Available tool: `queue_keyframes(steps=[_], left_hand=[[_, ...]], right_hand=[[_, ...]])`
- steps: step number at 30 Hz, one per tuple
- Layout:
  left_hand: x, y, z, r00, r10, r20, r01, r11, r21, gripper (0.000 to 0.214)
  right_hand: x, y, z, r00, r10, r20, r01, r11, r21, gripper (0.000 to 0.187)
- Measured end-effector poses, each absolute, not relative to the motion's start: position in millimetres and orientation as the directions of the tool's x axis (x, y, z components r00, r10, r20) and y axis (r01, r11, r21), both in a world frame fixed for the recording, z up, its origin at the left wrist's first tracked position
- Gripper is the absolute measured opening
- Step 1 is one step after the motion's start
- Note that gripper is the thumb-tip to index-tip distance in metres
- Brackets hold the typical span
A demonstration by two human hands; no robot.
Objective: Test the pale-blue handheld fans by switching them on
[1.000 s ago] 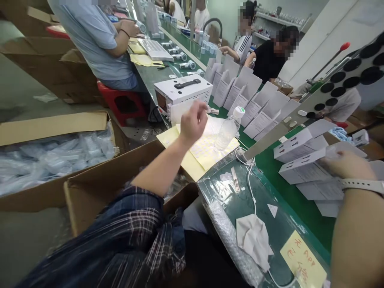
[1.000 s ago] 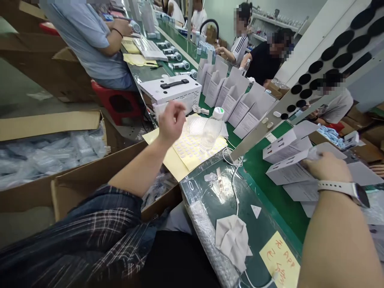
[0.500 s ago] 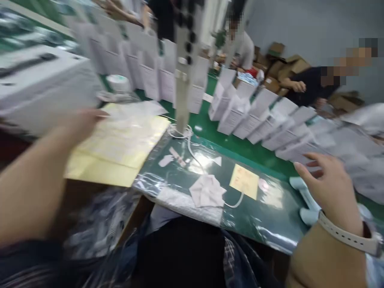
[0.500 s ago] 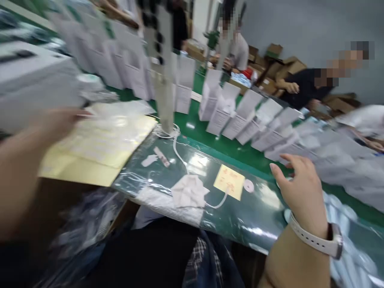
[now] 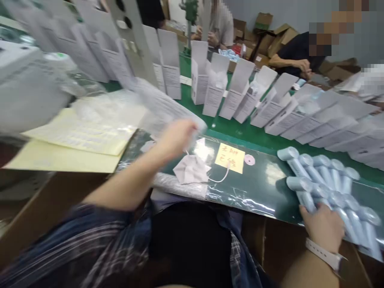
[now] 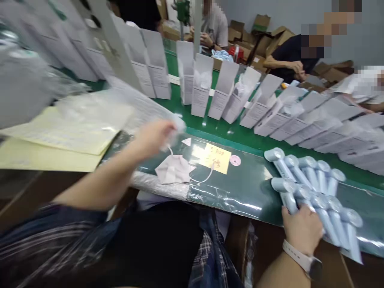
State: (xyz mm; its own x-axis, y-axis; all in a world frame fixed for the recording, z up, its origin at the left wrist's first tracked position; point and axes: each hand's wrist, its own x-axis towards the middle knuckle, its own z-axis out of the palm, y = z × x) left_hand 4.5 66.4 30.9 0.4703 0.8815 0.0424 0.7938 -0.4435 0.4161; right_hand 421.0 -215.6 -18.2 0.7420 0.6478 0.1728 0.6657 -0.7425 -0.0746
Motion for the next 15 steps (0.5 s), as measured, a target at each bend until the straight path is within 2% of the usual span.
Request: queue_keyframes(steps=[4,5,7,9,11,13,15], left_hand=[[56,46,-9,0.637,0.751,-0.176,0.726,-0.507,0.465,0.016],[62,47,-18,0.662,0.723,-0.196,0.705,-0.514,0.488,0.014],[65,51,-30,0.694,0.690,-0.204,0.667,-0.510,0.543,0.015],[62,56,-35,0.707,0.679,-0.198,0.632,-0.482,0.607,0.015],[57,61,-36,0.699,0.690,-0.186,0.601,-0.427,0.675,0.014],[53,66,-37,0.664,0.727,-0.175,0.575,-0.348,0.740,0.019],[49,72,-37,0.615,0.769,-0.172,0.551,-0.263,0.792,0.025]], right_hand=[[386,-197,-22,0.727,0.685,-0.049,0.681,-0.729,-0.068,0.059],[372,-191,-21,0.710,0.696,-0.105,0.688,-0.718,-0.105,0.062],[336,-175,-20,0.626,0.762,-0.165,0.715,-0.646,-0.269,0.067],[293,-156,-21,0.515,0.850,-0.114,0.729,-0.504,-0.464,0.072],[252,-134,-28,0.416,0.909,-0.010,0.748,-0.348,-0.566,0.075],[224,-112,-37,0.327,0.944,0.036,0.785,-0.250,-0.566,0.073],[210,-96,-46,0.284,0.958,0.037,0.820,-0.222,-0.528,0.069]])
